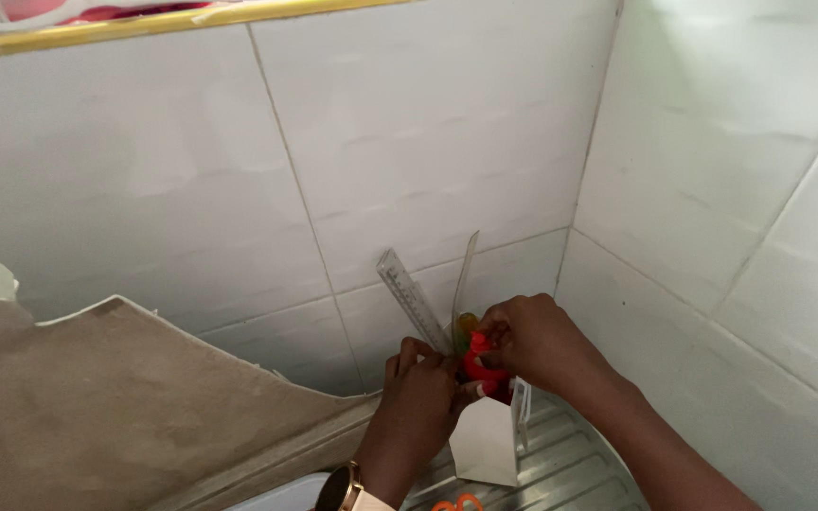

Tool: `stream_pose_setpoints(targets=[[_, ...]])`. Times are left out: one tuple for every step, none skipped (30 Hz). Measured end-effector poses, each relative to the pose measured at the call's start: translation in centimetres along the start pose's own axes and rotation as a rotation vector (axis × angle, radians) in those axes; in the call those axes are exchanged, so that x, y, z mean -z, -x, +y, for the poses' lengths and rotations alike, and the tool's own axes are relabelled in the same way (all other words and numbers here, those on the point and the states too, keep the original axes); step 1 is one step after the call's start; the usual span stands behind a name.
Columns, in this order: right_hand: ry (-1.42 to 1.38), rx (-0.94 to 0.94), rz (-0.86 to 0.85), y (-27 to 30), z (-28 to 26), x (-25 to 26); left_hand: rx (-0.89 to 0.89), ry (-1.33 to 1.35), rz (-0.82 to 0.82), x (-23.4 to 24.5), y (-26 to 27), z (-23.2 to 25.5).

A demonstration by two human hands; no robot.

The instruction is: The person picks up various stationery items from a white tray, including pens, a pencil sharpener, a glue stick, a paintbrush, a bottle of glue, and tape. They inspect each item and place them into a white wire holder or onto the countertop.

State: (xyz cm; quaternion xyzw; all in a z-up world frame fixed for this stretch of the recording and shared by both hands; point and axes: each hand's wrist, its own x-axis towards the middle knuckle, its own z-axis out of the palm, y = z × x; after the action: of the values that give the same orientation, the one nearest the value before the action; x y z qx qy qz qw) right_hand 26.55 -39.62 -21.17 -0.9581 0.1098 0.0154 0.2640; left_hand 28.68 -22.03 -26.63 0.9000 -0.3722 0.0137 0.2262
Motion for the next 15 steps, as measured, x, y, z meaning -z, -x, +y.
stream_pose_setpoints(targets=[[0.017,0.001,-0.011,-0.2,0.1,-0.2,0.012,-0.032,-0.033,-0.2,0.0,-0.1],[0.033,0.001,-0.022,-0.4,0.2,-0.4,0.024,-0.065,-0.065,-0.3,0.0,-0.1],[0.043,-0.014,-0.027,-0.4,0.4,-0.5,0.036,-0.098,-0.097,-0.4,0.0,-0.2],[0.053,-0.028,-0.032,-0.5,0.4,-0.5,0.012,-0.104,-0.079,-0.5,0.0,-0.2],[0.064,-0.045,-0.038,-0.5,0.5,-0.5,-0.012,-0.108,-0.063,-0.6,-0.1,-0.3],[0.090,-0.027,-0.019,-0.5,0.5,-0.5,-0.037,-0.113,-0.047,-0.7,-0.1,-0.4],[0.116,-0.008,-0.003,-0.4,0.5,-0.6,-0.036,-0.099,-0.044,-0.8,0.0,-0.4],[0.141,0.011,0.014,-0.3,0.5,-0.5,-0.034,-0.085,-0.040,-0.8,0.1,-0.4],[0.163,-0.001,0.003,-0.3,0.4,-0.5,-0.033,-0.072,-0.036,-0.9,0.2,-0.5],[0.184,-0.013,-0.009,-0.4,0.1,-0.5,-0.048,-0.068,-0.020,-0.9,0.3,-0.6],[0.207,-0.025,-0.019,-0.4,-0.1,-0.3,-0.064,-0.064,-0.002,-0.9,0.4,-0.6],[0.184,-0.036,-0.002,-0.4,-0.3,-0.2,-0.079,-0.059,0.017,-0.9,0.5,-0.6],[0.164,-0.047,0.015,-0.3,-0.4,0.0,-0.077,-0.061,0.000,-1.1,0.5,-0.5],[0.143,-0.058,0.031,-0.3,-0.4,0.1,-0.074,-0.063,-0.018,-1.2,0.4,-0.5],[0.133,-0.062,0.047,-0.2,-0.5,0.1,-0.071,-0.068,-0.034,-1.3,0.4,-0.5]])
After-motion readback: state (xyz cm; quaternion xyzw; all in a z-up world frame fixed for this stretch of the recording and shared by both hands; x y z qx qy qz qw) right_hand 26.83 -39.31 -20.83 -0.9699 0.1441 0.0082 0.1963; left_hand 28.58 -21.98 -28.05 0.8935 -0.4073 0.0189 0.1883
